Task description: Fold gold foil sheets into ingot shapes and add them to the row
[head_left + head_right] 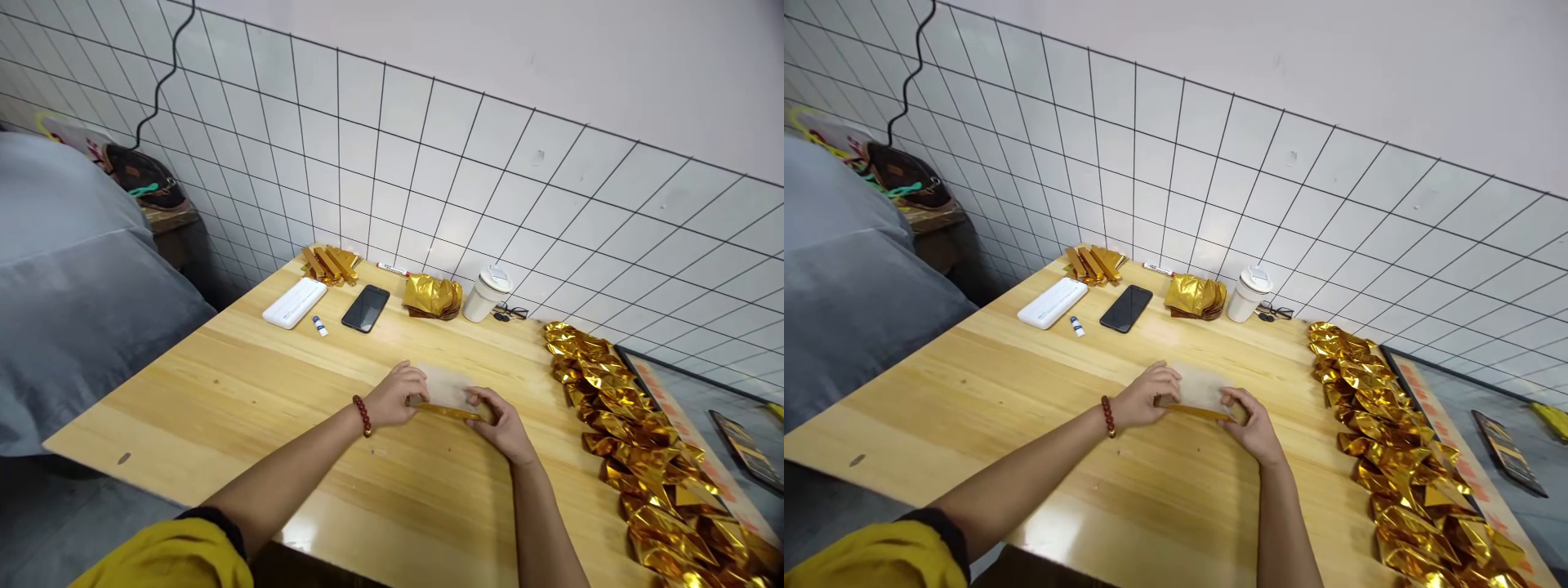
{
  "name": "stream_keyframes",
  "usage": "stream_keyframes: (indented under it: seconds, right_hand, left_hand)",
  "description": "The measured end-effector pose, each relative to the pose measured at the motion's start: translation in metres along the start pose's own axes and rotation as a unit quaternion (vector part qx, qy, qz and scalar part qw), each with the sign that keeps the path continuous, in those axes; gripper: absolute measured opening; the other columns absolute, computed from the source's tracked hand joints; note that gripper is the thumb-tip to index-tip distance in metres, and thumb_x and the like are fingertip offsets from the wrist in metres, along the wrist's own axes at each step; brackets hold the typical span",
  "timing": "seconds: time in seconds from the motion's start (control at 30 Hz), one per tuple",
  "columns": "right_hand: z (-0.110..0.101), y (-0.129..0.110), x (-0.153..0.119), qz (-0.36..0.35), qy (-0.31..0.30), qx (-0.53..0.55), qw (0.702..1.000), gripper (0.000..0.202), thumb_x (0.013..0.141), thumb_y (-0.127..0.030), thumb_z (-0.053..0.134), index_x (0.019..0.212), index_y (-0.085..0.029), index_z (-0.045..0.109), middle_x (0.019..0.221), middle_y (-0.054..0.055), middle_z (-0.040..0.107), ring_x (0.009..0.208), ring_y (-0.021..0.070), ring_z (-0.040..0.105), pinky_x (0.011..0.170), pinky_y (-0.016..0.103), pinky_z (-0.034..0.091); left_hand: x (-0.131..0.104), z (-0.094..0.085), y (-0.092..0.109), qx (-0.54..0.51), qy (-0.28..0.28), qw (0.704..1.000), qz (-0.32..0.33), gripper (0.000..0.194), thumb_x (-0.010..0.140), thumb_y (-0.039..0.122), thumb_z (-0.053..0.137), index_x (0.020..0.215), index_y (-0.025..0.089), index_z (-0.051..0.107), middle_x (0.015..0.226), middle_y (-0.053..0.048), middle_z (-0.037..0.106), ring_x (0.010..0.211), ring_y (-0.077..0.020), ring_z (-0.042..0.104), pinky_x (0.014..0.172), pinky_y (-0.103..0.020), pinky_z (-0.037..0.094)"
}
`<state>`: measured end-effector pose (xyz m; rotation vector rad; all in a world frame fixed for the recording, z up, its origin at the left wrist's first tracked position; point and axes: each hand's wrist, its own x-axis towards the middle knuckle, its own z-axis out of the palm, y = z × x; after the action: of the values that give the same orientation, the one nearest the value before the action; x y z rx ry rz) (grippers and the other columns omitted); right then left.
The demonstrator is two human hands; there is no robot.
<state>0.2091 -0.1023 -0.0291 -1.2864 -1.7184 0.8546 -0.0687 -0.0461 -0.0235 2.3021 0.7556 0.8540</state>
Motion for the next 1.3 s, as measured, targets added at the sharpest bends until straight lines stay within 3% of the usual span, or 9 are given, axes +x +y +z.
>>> stream_keyframes:
  seconds: [0.13, 0.23, 0.47, 0.67, 0.8, 0.9, 1.0, 1.17, 1.3]
  right_hand:
    - [0.0, -0.004, 0.002, -0.026, -0.039, -0.059, 0.997, 0.028, 0.071, -0.026, 0.074, 0.099, -0.024, 0.072, 0.101, 0.008, 0.068, 0.099, 0.0237, 0.063, 0.092, 0.041, 0.048]
    - [0.001, -0.005, 0.002, -0.047, -0.049, -0.098, 0.993, 0.021, 0.072, -0.023, 0.072, 0.092, -0.025, 0.074, 0.097, 0.007, 0.07, 0.095, 0.0234, 0.064, 0.09, 0.041, 0.047]
    - [0.001, -0.009, -0.003, -0.052, -0.058, -0.208, 0.975, 0.03, 0.065, -0.013, 0.066, 0.092, -0.026, 0.074, 0.091, 0.006, 0.068, 0.088, 0.0245, 0.062, 0.083, 0.041, 0.045]
    - [0.003, -0.011, -0.002, -0.063, -0.056, -0.202, 0.976, 0.009, 0.078, -0.026, 0.066, 0.083, -0.025, 0.073, 0.082, 0.005, 0.068, 0.08, 0.0218, 0.062, 0.077, 0.037, 0.046]
    - [0.004, -0.01, -0.001, -0.056, -0.029, -0.214, 0.975, 0.023, 0.085, -0.039, 0.061, 0.073, -0.022, 0.07, 0.064, 0.002, 0.061, 0.065, 0.0178, 0.057, 0.067, 0.032, 0.045]
    - [0.006, -0.008, 0.0, -0.023, 0.015, -0.209, 0.978, 0.027, 0.085, -0.043, 0.06, 0.088, -0.021, 0.073, 0.053, -0.002, 0.049, 0.052, 0.0141, 0.047, 0.056, 0.028, 0.04]
    - [0.01, -0.006, 0.001, 0.016, 0.05, -0.201, 0.978, 0.044, 0.081, -0.044, 0.063, 0.117, -0.019, 0.067, 0.052, -0.006, 0.044, 0.049, 0.0133, 0.042, 0.052, 0.027, 0.037]
    - [0.014, -0.003, 0.002, 0.049, 0.057, -0.2, 0.977, 0.074, 0.076, -0.041, 0.068, 0.142, -0.016, 0.044, 0.058, -0.007, 0.047, 0.051, 0.0131, 0.042, 0.052, 0.027, 0.038]
    - [0.013, -0.002, 0.001, 0.05, 0.06, -0.152, 0.985, 0.081, 0.077, -0.039, 0.069, 0.147, -0.017, 0.036, 0.072, -0.003, 0.055, 0.051, 0.0103, 0.039, 0.052, 0.026, 0.039]
  left_hand:
    - [-0.002, -0.001, 0.003, 0.027, -0.021, 0.998, 0.045, 0.023, 0.07, 0.012, 0.06, 0.088, 0.025, 0.067, 0.099, -0.003, 0.07, 0.108, -0.02, 0.061, 0.114, -0.045, 0.025]
    - [-0.003, 0.001, 0.003, 0.033, -0.028, 0.997, 0.065, 0.026, 0.075, 0.016, 0.06, 0.098, 0.024, 0.067, 0.102, -0.005, 0.071, 0.1, -0.0198, 0.063, 0.107, -0.041, 0.034]
    - [-0.007, 0.005, 0.002, 0.095, -0.068, 0.989, 0.091, 0.034, 0.074, 0.015, 0.06, 0.106, 0.022, 0.067, 0.105, -0.008, 0.068, 0.097, -0.0226, 0.06, 0.087, -0.036, 0.044]
    - [-0.005, 0.001, 0.007, 0.09, -0.037, 0.994, 0.044, 0.023, 0.087, 0.022, 0.052, 0.101, 0.023, 0.071, 0.09, -0.007, 0.071, 0.091, -0.0203, 0.062, 0.087, -0.037, 0.043]
    - [-0.004, 0.0, 0.008, 0.029, 0.014, 0.999, 0.008, 0.024, 0.087, 0.025, 0.053, 0.104, 0.023, 0.07, 0.088, -0.005, 0.073, 0.086, -0.0186, 0.065, 0.085, -0.035, 0.046]
    - [-0.004, 0.0, 0.007, 0.001, 0.057, 0.997, -0.043, 0.036, 0.083, 0.028, 0.06, 0.119, 0.022, 0.064, 0.106, -0.007, 0.073, 0.093, -0.0205, 0.066, 0.087, -0.035, 0.048]
    - [-0.003, 0.0, 0.005, 0.028, 0.053, 0.994, -0.09, 0.061, 0.076, 0.032, 0.069, 0.134, 0.018, 0.053, 0.119, -0.012, 0.068, 0.103, -0.0262, 0.065, 0.093, -0.04, 0.048]
    - [-0.002, 0.001, 0.005, 0.077, 0.014, 0.991, -0.112, 0.073, 0.075, 0.026, 0.068, 0.142, 0.016, 0.042, 0.119, -0.015, 0.066, 0.107, -0.0304, 0.062, 0.096, -0.045, 0.046]
    - [-0.003, 0.002, 0.004, 0.039, 0.048, 0.992, -0.107, 0.077, 0.076, 0.028, 0.067, 0.146, 0.017, 0.035, 0.122, -0.014, 0.065, 0.11, -0.0287, 0.061, 0.097, -0.043, 0.046]
